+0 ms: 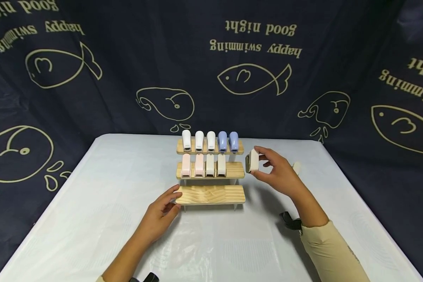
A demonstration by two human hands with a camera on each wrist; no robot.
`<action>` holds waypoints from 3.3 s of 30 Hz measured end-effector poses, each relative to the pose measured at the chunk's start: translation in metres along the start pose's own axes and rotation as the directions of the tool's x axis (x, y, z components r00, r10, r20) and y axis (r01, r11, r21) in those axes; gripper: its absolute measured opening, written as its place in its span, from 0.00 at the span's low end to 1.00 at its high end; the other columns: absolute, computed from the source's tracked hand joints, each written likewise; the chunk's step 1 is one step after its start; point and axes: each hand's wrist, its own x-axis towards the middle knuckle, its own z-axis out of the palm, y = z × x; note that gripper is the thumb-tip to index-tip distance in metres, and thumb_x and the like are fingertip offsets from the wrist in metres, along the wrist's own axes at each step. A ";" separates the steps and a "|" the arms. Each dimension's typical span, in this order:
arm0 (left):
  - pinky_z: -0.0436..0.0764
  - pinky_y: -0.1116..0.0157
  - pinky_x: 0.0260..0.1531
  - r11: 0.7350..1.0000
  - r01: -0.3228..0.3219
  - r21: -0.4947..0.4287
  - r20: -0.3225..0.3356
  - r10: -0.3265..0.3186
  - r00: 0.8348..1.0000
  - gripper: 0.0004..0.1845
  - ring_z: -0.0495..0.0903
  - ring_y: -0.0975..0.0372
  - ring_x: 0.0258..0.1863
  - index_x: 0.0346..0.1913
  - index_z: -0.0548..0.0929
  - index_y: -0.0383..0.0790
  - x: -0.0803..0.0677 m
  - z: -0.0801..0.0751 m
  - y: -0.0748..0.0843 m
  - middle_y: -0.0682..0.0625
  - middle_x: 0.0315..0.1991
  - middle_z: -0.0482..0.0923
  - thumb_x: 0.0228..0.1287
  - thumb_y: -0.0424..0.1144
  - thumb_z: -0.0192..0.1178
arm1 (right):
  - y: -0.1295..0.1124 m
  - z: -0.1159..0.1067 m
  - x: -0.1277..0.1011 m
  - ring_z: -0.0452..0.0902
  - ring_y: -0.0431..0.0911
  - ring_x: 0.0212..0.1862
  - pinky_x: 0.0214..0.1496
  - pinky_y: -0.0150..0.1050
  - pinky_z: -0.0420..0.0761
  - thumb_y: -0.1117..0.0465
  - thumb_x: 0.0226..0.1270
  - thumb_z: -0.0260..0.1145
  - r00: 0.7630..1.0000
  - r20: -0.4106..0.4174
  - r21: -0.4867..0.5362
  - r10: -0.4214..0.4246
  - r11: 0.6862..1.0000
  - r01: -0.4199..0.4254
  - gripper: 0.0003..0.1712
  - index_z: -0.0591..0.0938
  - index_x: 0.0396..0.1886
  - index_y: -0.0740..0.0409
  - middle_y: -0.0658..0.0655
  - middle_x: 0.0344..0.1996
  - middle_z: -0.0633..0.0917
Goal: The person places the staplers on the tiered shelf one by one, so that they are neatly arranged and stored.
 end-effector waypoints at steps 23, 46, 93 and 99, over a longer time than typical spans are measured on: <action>0.82 0.65 0.47 1.000 0.002 -0.020 0.002 -0.002 1.000 0.19 0.83 0.61 0.42 0.62 0.79 0.37 -0.001 -0.001 0.002 0.49 0.72 0.65 0.70 0.32 0.61 | -0.018 0.043 0.010 0.78 0.46 0.48 0.50 0.50 0.80 0.62 0.58 0.76 0.996 0.088 0.035 -0.034 0.999 0.031 0.42 0.69 0.71 0.59 0.53 0.53 0.80; 0.82 0.66 0.46 1.000 -0.020 0.001 -0.001 0.020 1.000 0.19 0.83 0.61 0.42 0.62 0.78 0.36 0.000 -0.002 0.000 0.47 0.72 0.65 0.71 0.32 0.61 | -0.012 0.059 0.010 0.80 0.46 0.48 0.45 0.48 0.83 0.61 0.62 0.75 0.996 -0.041 -0.038 -0.077 0.996 0.075 0.33 0.75 0.66 0.58 0.56 0.54 0.81; 0.82 0.65 0.46 1.000 0.003 0.024 0.007 -0.003 1.000 0.19 0.83 0.65 0.43 0.63 0.78 0.38 0.000 -0.004 0.001 0.48 0.73 0.65 0.70 0.33 0.61 | 0.110 -0.045 -0.045 0.65 0.69 0.64 0.61 0.64 0.69 0.49 0.72 0.64 0.886 -0.109 -0.120 0.451 0.879 -0.462 0.39 0.65 0.72 0.69 0.74 0.67 0.67; 0.82 0.65 0.47 1.000 0.012 0.009 0.012 -0.012 1.000 0.19 0.84 0.62 0.43 0.63 0.78 0.38 -0.002 -0.001 0.001 0.49 0.73 0.65 0.70 0.33 0.61 | 0.126 -0.041 -0.048 0.52 0.74 0.70 0.66 0.69 0.59 0.44 0.71 0.63 0.826 0.022 -0.136 0.563 0.820 -0.555 0.48 0.54 0.76 0.69 0.78 0.72 0.55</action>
